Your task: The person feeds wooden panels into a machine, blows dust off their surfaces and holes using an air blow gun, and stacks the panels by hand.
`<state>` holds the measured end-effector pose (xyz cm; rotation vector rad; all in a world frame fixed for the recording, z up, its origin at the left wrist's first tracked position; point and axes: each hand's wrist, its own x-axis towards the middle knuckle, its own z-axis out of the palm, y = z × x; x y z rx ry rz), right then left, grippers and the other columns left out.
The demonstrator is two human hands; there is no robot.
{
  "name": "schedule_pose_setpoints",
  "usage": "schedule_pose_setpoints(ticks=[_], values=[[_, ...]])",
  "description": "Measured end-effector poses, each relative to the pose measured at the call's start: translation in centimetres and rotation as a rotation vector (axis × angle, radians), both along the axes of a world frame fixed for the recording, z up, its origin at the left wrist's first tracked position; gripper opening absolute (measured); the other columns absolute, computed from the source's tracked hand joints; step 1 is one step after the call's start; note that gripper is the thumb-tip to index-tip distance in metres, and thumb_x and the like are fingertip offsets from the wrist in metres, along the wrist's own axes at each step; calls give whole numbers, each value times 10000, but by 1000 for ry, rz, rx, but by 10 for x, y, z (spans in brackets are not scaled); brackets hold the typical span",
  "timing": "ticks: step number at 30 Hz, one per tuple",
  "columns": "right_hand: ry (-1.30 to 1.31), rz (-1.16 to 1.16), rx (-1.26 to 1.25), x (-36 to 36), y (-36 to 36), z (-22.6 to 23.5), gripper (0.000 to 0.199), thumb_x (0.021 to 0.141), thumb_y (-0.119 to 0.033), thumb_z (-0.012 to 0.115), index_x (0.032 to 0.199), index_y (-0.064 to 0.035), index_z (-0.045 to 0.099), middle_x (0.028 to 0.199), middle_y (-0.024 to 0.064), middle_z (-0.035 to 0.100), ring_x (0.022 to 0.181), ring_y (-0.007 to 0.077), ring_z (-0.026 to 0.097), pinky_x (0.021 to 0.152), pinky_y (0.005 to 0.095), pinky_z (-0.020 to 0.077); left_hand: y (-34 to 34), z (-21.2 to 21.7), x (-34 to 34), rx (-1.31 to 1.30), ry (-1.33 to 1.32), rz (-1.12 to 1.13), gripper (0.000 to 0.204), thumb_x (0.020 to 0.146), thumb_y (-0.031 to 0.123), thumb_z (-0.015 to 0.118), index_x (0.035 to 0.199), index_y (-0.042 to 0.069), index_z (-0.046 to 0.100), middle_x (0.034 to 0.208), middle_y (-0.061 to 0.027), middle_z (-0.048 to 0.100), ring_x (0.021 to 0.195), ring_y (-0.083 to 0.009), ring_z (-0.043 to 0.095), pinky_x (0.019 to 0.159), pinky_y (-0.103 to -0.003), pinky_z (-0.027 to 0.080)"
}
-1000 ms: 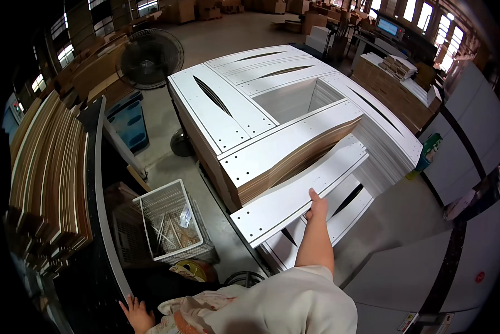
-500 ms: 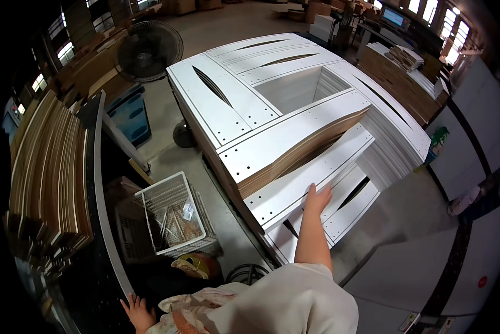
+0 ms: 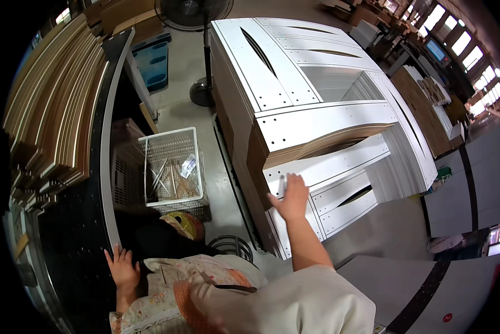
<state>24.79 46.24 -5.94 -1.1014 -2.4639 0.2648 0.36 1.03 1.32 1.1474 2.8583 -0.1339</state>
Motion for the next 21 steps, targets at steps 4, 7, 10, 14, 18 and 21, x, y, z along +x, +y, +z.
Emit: schedule_pose_setpoints(ticks=[4, 7, 10, 14, 18, 21], values=[[-266, -114, -128, -7, -5, -19, 720, 705, -319, 743, 1294, -61, 418, 1370, 170, 383, 1305, 373, 313, 1020, 588, 281, 5, -3, 2, 54, -1, 10, 404, 716, 174, 662, 1076, 3, 595, 1153, -155, 587, 1283, -317, 379, 1121, -552, 93], [-292, -94, -105, -6, -6, -18, 671, 740, -278, 715, 1308, -79, 419, 1396, 161, 355, 1318, 368, 295, 1015, 610, 273, 2, -4, 3, 98, 11, -6, 406, 716, 176, 666, 1081, 10, 596, 1145, -143, 592, 1280, -309, 384, 1121, -551, 99], [-322, -90, -74, -18, -5, -18, 658, 739, -262, 709, 1303, -83, 421, 1386, 157, 369, 1312, 372, 301, 1002, 613, 284, -1, 0, 5, 94, -5, 15, 409, 711, 181, 671, 1079, 14, 604, 1145, -136, 595, 1274, -307, 390, 1121, -550, 98], [-82, 174, 117, -32, -19, -11, 556, 701, -181, 701, 1202, -65, 489, 1261, 158, 477, 1184, 377, 428, 926, 562, 356, -11, 15, 6, 421, -195, 50, 446, 698, 142, 700, 1126, 63, 605, 1258, -150, 536, 1266, -342, 400, 1110, -513, 177], [151, 643, 7, -83, -77, 0, 359, 695, -103, 669, 1034, -33, 575, 1072, 159, 572, 1043, 370, 516, 905, 465, 412, -54, 18, 29, 731, -196, 303, 532, 691, 100, 695, 1198, 54, 542, 1377, -172, 416, 1290, -391, 359, 1035, -439, 330], [194, 939, -209, -135, -156, -2, 272, 685, -75, 660, 951, -34, 613, 997, 149, 596, 969, 353, 548, 869, 431, 445, -108, 28, 74, 640, -216, 446, 637, 677, 127, 715, 1264, 48, 479, 1396, -191, 381, 1304, -393, 336, 1062, -470, 289]])
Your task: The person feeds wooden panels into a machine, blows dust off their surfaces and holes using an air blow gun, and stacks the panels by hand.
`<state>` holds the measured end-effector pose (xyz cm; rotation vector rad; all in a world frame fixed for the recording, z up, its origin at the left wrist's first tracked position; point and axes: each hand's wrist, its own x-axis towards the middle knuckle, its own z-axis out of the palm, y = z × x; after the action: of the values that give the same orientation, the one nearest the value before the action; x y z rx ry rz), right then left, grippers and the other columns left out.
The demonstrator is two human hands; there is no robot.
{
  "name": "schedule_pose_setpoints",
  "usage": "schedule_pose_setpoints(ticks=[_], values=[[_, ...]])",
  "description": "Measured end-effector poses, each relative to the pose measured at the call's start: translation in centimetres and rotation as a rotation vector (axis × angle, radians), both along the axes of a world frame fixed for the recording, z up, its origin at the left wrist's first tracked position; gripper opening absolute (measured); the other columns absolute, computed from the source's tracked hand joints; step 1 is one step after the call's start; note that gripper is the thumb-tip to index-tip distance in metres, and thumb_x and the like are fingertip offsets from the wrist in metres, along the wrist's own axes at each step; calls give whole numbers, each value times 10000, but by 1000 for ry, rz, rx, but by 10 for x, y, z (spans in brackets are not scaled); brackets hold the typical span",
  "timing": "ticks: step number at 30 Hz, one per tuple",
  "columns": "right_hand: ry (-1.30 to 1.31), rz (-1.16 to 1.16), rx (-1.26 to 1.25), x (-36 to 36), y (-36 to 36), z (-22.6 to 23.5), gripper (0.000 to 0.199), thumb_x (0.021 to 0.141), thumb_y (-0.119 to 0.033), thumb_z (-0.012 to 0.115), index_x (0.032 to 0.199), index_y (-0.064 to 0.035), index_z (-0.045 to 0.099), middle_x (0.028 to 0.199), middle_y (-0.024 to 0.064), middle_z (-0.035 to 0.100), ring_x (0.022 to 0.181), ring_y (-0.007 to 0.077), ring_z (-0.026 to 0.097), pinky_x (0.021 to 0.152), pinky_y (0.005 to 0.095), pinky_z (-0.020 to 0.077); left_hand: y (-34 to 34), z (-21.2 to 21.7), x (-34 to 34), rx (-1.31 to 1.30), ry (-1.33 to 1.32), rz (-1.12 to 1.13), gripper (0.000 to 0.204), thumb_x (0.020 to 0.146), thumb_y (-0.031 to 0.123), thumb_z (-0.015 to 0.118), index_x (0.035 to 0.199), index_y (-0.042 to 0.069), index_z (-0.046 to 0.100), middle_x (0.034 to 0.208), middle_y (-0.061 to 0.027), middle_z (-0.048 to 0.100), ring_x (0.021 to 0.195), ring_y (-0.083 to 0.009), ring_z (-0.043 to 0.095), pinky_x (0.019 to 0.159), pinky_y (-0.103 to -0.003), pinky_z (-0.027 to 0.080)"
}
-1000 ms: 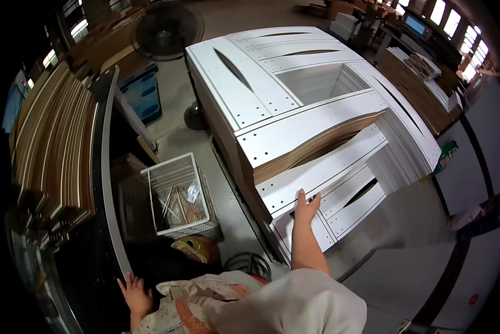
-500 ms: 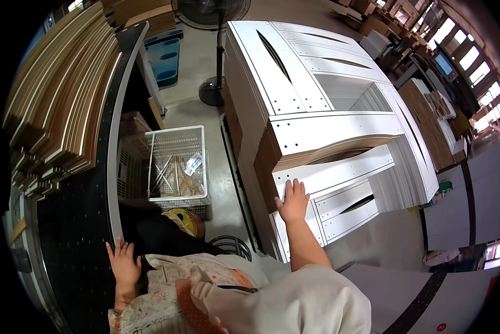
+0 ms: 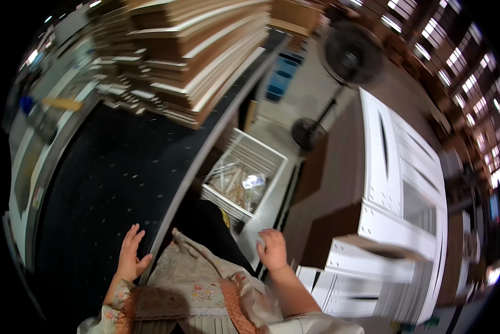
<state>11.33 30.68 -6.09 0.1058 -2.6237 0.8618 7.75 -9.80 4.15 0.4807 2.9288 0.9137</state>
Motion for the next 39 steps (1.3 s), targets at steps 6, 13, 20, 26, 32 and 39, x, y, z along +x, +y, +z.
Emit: schedule_pose_setpoints(ticks=[6, 13, 20, 26, 32, 39], values=[[-116, 798, -118, -79, -128, 8, 224, 729, -56, 638, 953, -42, 634, 952, 132, 621, 927, 326, 571, 820, 409, 463, -80, 3, 119, -129, -14, 256, 761, 655, 277, 773, 1290, 20, 443, 1402, -221, 343, 1317, -404, 304, 1095, -495, 211], [-578, 1364, 423, -97, -237, -95, 255, 837, -188, 537, 1029, -62, 647, 1049, 179, 630, 1026, 318, 574, 856, 388, 462, -95, -10, 229, -550, -34, 370, 690, 672, 422, 739, 1257, 135, 512, 1347, -157, 432, 1296, -322, 362, 1084, -510, 227], [-713, 1447, 419, -92, -306, -107, 265, 845, -174, 537, 1066, -64, 631, 1089, 173, 621, 1043, 295, 575, 858, 383, 463, -114, 8, 230, -347, -182, 328, 666, 738, 373, 679, 1330, 186, 440, 1409, -90, 382, 1325, -256, 336, 1077, -514, 257], [-768, 1326, 238, -105, -344, -85, 276, 841, -166, 546, 1086, -65, 622, 1105, 167, 615, 1052, 296, 568, 863, 384, 459, -124, 7, 213, -664, -286, 150, 570, 797, 472, 526, 1298, 202, 502, 1402, -65, 412, 1312, -209, 363, 1055, -533, 274], [-838, 1220, 158, -118, -365, -78, 289, 837, -159, 556, 1105, -66, 613, 1121, 160, 609, 1061, 298, 562, 867, 384, 456, -147, -38, 253, -941, -236, -119, 550, 888, 396, 407, 1365, 121, 408, 1425, -90, 374, 1333, -251, 324, 1127, -513, 50], [-918, 1184, 111, -116, -377, -74, 308, 833, -150, 568, 1128, -67, 602, 1141, 153, 602, 1072, 299, 554, 872, 385, 451, -143, -31, 259, -660, -294, 34, 491, 866, 369, 451, 1288, 120, 465, 1365, -93, 438, 1285, -259, 387, 1090, -522, 159]])
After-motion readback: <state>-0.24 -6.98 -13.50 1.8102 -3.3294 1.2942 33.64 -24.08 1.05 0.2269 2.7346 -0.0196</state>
